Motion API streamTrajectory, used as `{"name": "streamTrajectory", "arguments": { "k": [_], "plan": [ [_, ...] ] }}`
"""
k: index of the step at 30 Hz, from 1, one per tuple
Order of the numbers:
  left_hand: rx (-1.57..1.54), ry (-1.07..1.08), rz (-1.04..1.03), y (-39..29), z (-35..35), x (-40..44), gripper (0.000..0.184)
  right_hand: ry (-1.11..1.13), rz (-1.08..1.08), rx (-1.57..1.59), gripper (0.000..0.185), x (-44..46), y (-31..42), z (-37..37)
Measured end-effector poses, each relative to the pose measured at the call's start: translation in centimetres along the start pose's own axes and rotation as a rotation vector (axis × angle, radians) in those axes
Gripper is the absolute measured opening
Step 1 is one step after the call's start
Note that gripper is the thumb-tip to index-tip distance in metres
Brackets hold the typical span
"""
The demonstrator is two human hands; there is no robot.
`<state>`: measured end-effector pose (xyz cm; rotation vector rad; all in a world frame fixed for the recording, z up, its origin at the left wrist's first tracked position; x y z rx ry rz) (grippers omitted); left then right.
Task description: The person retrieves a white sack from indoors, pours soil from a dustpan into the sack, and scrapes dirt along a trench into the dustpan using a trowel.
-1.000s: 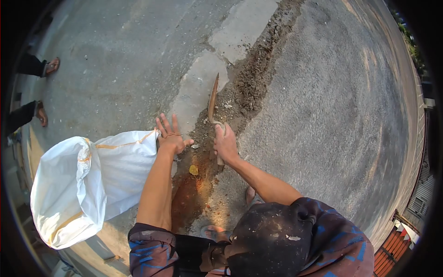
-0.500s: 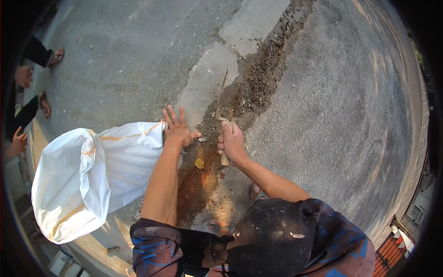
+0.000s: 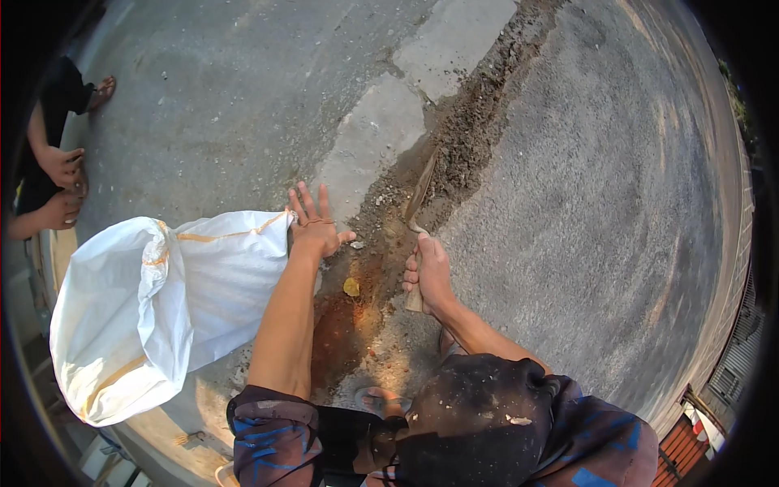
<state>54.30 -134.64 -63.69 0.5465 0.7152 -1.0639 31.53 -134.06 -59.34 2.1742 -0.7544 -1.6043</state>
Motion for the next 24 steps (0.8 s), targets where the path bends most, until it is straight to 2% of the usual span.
{"name": "streamTrajectory", "arguments": {
  "k": [5,8,10,13,18,21,24],
  "plan": [
    [-0.001,-0.014,-0.013,-0.1,-0.2,0.3,0.129,-0.002,0.049,0.178,0.029,4.6,2.4,-1.0],
    [0.014,-0.013,-0.008,0.0,-0.2,0.2,0.129,-0.034,0.106,0.120,0.030,5.0,2.6,-0.4],
    [0.011,-0.011,-0.014,0.0,-0.3,0.2,0.129,-0.029,0.035,-0.021,0.030,3.9,2.0,0.3],
    [0.004,0.032,0.001,-0.3,0.0,-0.4,0.124,-0.022,-0.001,-0.039,0.028,5.7,4.0,0.5],
    [-0.017,-0.023,-0.010,0.0,-0.4,0.5,0.131,-0.078,0.117,0.130,0.029,12.2,9.8,0.3],
    [-0.008,0.010,0.013,-0.1,-0.2,0.0,0.126,-0.001,0.004,0.203,0.030,8.7,6.2,0.6],
    [-0.003,0.021,0.014,-0.3,0.2,-0.3,0.126,-0.003,-0.060,0.114,0.030,5.8,3.0,0.7]
  ]
}}
Point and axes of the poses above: each hand's wrist, its own x-axis towards the middle knuckle, its own z-axis out of the back of the hand, y = z × x, the point moved 6 cm from there along x, towards the middle knuckle, and after that the axes turned 1 degree about z, right-handed, at the moved point
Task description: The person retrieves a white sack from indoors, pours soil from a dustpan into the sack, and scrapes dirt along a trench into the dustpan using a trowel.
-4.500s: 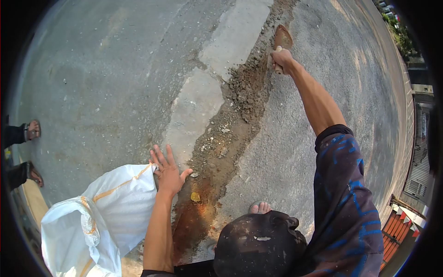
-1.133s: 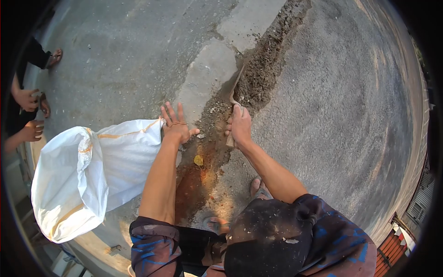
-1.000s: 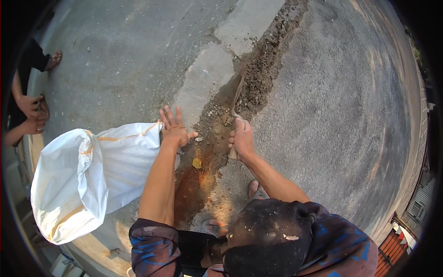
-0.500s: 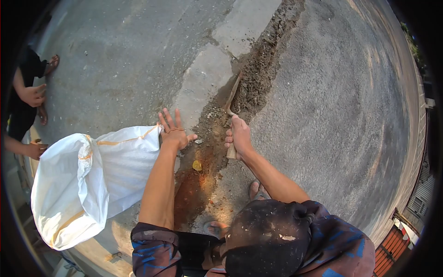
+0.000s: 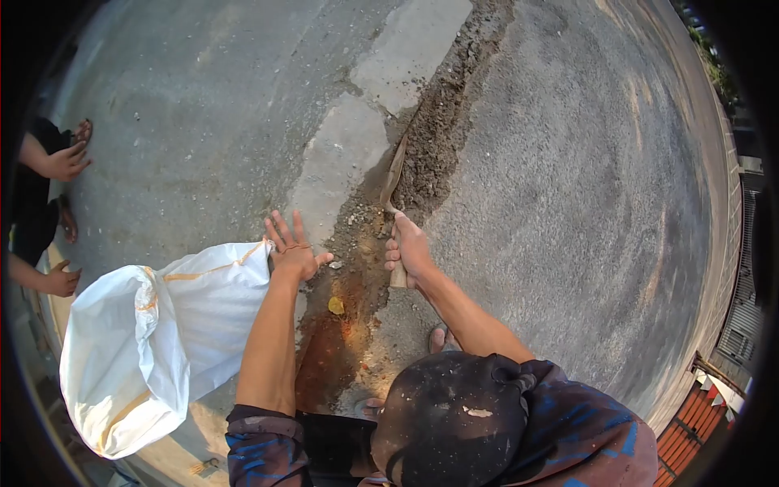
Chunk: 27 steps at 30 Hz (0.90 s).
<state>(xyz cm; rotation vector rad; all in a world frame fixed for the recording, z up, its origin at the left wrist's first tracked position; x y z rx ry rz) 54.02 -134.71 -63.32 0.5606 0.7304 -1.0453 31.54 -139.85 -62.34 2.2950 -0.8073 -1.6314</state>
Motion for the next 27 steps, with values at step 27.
{"name": "streamTrajectory", "arguments": {
  "k": [27],
  "plan": [
    [0.016,-0.024,-0.012,0.1,-0.2,0.1,0.125,-0.046,0.022,-0.057,0.035,0.0,-1.3,-1.1]
  ]
}}
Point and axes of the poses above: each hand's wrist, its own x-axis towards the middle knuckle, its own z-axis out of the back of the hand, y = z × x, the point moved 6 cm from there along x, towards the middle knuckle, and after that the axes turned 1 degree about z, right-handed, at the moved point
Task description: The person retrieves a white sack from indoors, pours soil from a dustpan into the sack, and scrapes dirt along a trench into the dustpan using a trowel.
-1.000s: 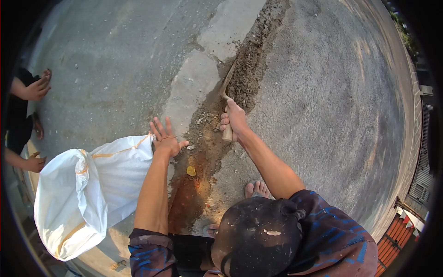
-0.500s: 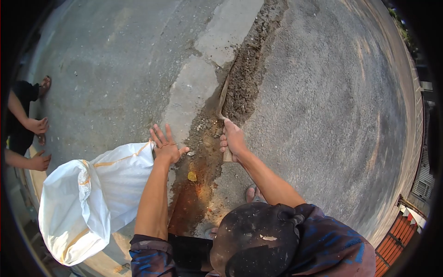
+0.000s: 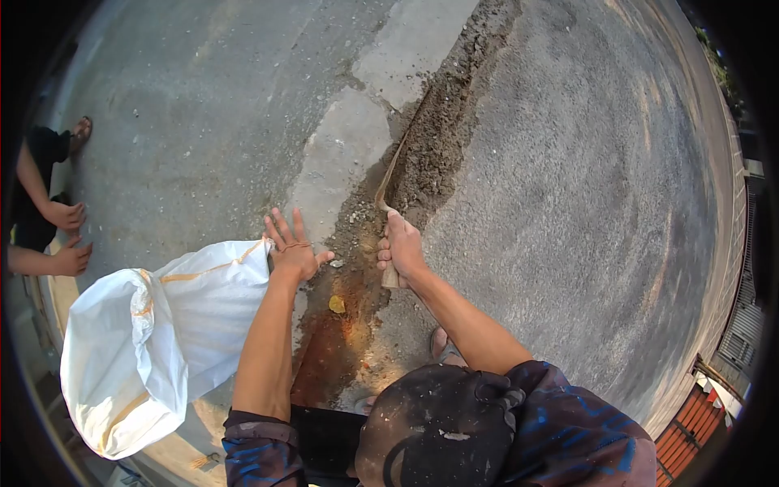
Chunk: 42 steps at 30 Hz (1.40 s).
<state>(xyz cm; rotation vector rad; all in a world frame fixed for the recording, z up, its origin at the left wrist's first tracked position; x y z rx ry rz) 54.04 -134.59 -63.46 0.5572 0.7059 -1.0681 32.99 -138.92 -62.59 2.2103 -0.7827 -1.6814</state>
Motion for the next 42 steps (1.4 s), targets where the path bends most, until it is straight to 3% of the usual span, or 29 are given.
{"name": "streamTrajectory", "arguments": {
  "k": [5,9,13,21,24,27,31,33,35,37,39,42],
  "plan": [
    [-0.021,-0.038,-0.009,0.0,-0.1,0.4,0.125,-0.027,0.133,-0.041,0.037,3.5,2.6,0.7],
    [-0.037,-0.039,-0.010,0.2,-0.2,-0.1,0.125,0.043,0.074,0.056,0.037,1.2,-0.3,1.0],
    [-0.072,-0.050,-0.009,0.3,0.5,-0.1,0.125,-0.054,0.140,-0.307,0.037,-1.1,-1.1,1.0],
    [-0.100,-0.017,-0.028,0.3,0.1,-0.6,0.123,-0.017,0.128,-0.251,0.033,2.1,4.3,2.3],
    [-0.085,-0.006,-0.016,0.3,0.3,-0.7,0.122,0.124,-0.086,0.062,0.031,0.1,3.1,3.1],
    [-0.074,-0.040,-0.016,0.4,0.1,-0.4,0.122,0.242,0.002,0.037,0.028,-2.8,5.4,5.4],
    [-0.072,-0.022,-0.015,0.3,0.3,-0.5,0.122,0.008,0.426,-0.366,0.020,-1.5,16.2,7.5],
    [-0.072,-0.037,-0.014,0.3,0.2,-0.5,0.123,-0.042,0.453,-0.523,0.018,3.8,22.0,9.6],
    [-0.075,-0.048,-0.017,0.4,0.2,-0.4,0.123,-0.293,0.582,-0.847,0.020,9.2,27.9,10.7],
    [-0.072,-0.051,-0.022,0.3,-0.2,-0.4,0.124,-0.471,0.528,-1.227,0.024,13.4,32.9,10.2],
    [-0.085,-0.085,-0.039,0.4,-0.2,-0.2,0.124,-0.534,0.415,-1.366,0.028,18.9,35.4,10.4],
    [-0.086,-0.145,-0.063,0.6,-0.6,-0.1,0.123,-0.619,0.462,-1.321,0.033,22.0,34.4,9.6]
  ]
}}
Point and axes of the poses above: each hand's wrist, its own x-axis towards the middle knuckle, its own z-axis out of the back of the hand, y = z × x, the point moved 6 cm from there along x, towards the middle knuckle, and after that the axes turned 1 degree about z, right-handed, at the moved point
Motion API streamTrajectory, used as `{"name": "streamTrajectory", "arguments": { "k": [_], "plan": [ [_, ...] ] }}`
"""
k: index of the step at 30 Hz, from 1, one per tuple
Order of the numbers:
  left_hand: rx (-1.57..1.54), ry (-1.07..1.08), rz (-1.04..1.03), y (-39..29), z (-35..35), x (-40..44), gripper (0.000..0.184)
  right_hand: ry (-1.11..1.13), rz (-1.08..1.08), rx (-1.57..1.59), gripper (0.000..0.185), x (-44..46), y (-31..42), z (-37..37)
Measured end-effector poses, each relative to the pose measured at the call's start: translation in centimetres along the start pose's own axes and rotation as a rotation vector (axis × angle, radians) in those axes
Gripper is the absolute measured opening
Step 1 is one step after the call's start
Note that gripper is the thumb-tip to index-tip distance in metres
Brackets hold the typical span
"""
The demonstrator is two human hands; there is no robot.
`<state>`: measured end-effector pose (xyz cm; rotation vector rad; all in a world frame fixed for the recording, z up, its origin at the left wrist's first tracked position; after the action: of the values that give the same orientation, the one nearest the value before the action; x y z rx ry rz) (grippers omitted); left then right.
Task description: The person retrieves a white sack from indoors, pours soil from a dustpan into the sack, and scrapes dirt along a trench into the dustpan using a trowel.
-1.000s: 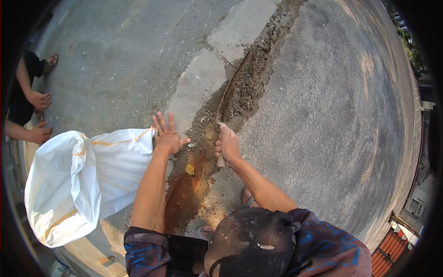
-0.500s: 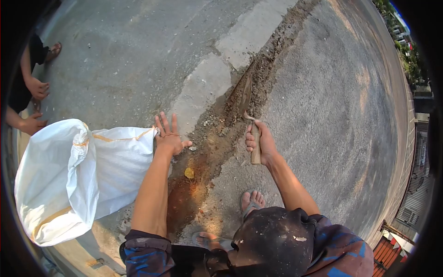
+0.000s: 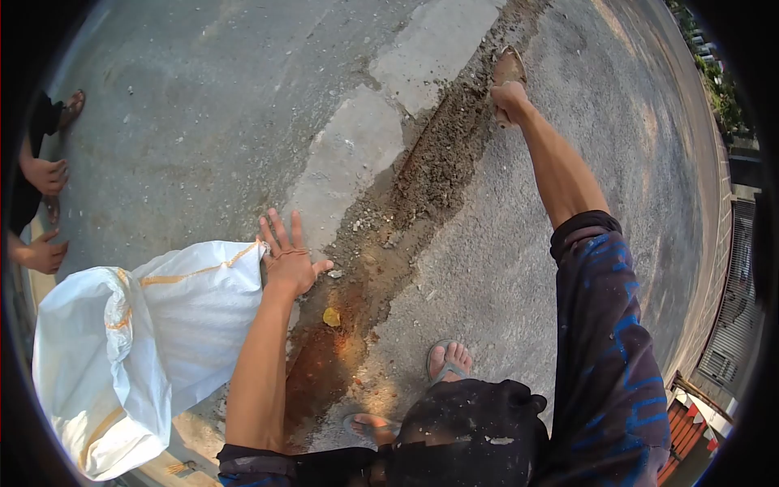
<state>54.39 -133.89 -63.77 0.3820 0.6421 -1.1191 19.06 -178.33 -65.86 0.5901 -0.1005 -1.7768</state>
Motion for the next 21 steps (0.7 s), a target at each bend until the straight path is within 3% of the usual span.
{"name": "streamTrajectory", "arguments": {
  "k": [12,18,19,21],
  "plan": [
    [-0.068,-0.040,-0.063,-0.4,0.4,-0.8,0.121,0.240,-0.018,0.159,0.019,-11.5,-1.0,-0.9],
    [-0.049,-0.034,-0.051,-0.3,0.3,-0.6,0.123,0.172,0.113,0.165,0.032,-15.9,-4.3,-2.9],
    [-0.072,-0.014,-0.041,-0.3,0.4,-0.5,0.124,0.246,0.019,0.245,0.030,-20.1,-2.2,0.0],
    [-0.039,-0.035,-0.054,-0.6,0.4,0.1,0.125,0.289,0.124,0.158,0.028,-21.6,-3.5,0.2]
  ]
}}
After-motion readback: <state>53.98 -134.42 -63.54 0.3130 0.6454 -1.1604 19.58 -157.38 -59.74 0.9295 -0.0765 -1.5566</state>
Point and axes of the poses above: each hand's wrist, its own x-axis towards the middle knuckle, its own z-axis out of the back of the hand, y = z × x, the point moved 6 cm from there along x, towards the middle knuckle, and after that the axes turned 1 degree about z, right-handed, at the moved point
